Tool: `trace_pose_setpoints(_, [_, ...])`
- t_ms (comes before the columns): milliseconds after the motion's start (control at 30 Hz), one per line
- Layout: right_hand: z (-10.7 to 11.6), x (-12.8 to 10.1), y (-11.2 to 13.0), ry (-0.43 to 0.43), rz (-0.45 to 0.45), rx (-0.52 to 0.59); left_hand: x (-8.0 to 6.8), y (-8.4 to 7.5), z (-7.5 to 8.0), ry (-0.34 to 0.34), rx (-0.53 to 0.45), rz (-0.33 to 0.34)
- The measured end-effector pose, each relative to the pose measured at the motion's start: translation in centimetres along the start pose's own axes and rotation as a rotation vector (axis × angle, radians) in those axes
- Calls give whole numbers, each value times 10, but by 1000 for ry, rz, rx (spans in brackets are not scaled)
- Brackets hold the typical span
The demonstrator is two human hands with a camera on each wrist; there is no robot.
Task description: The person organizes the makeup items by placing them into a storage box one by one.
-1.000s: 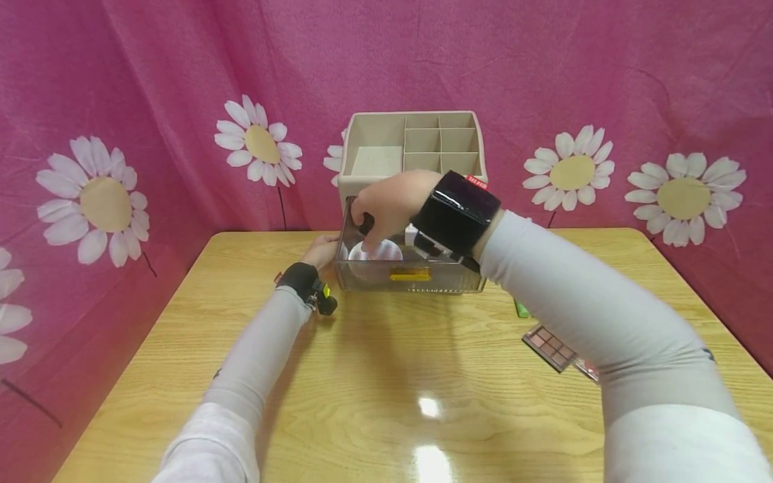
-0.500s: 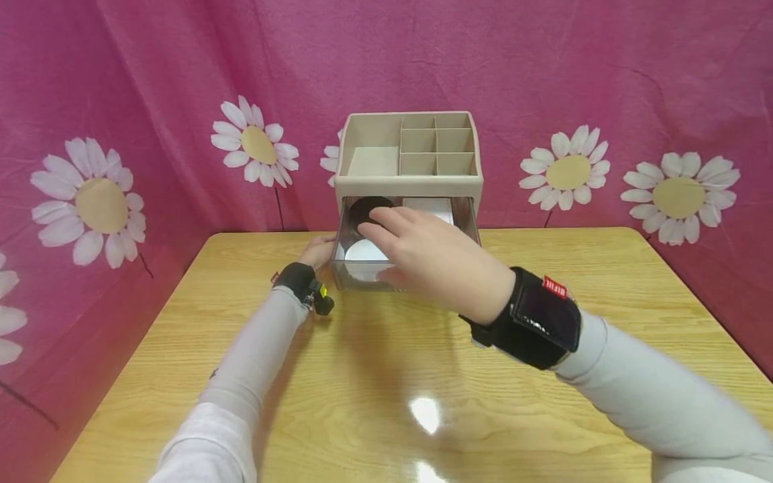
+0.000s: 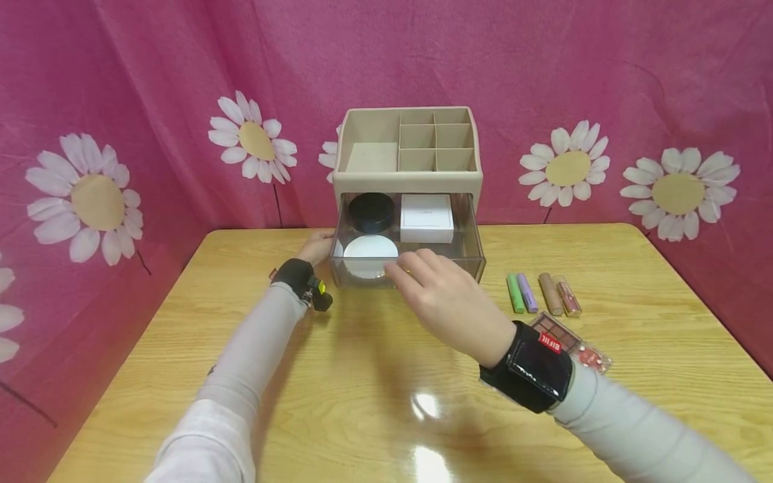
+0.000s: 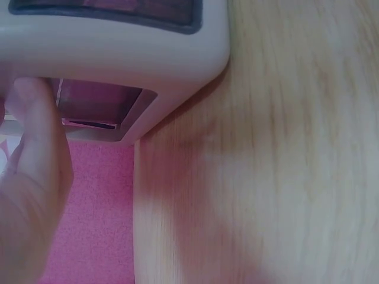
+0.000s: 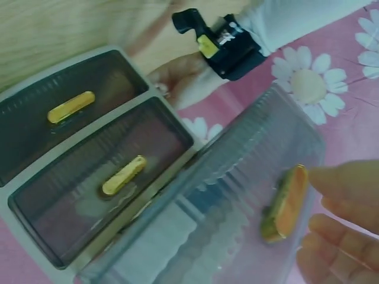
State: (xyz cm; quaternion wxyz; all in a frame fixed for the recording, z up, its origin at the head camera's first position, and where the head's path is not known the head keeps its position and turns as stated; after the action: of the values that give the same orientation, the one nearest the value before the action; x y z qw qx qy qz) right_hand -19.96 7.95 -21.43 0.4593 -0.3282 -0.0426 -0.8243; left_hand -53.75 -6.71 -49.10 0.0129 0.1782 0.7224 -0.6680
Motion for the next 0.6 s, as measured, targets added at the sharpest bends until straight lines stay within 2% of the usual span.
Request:
trace_pose_setpoints(33, [-1,-1,0,-2,0,-4,14,8,5,14,-13,-15])
trace_pose_setpoints(100, [-4,-4,1,-3,3,-12,16,10,7,-16,3,-13])
trace_pose_setpoints(167, [-7,-6,1,5,4,-18,2,2,1,-37,28,12])
trace_pose_setpoints(200, [-8,-7,2,6,5,-23,-10,-5,-2,-42,44,17])
trace_pose_setpoints(267, [-10,-9,2,13,3,-27,-22,-13,-6,-21,36,-4])
trace_pose_setpoints(400, [-13,-11,1,-5,-2,-31,-47,-29,-14,-6,23,-4])
trace_pose_setpoints(467, [-13,-12,0,-24,-1,-22,-55,-33,-19,-27,29,24])
trace_pose_setpoints(600, [-12,-13,-3,-77,3,-3,-47,-28,-16,-26,25,20])
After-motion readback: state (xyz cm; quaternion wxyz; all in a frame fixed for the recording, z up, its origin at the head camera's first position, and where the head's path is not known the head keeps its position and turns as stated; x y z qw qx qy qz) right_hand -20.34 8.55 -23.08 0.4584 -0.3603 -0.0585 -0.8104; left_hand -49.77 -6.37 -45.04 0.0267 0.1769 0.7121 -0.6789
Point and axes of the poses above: each hand's wrist, its own x-axis towards the middle knuckle, its own z-axis out of the back of the hand, y = z × x, the point moved 10 cm from there along x, towards the middle knuckle, and after that the axes turned 3 degrees about y, right-handed, at the moved point
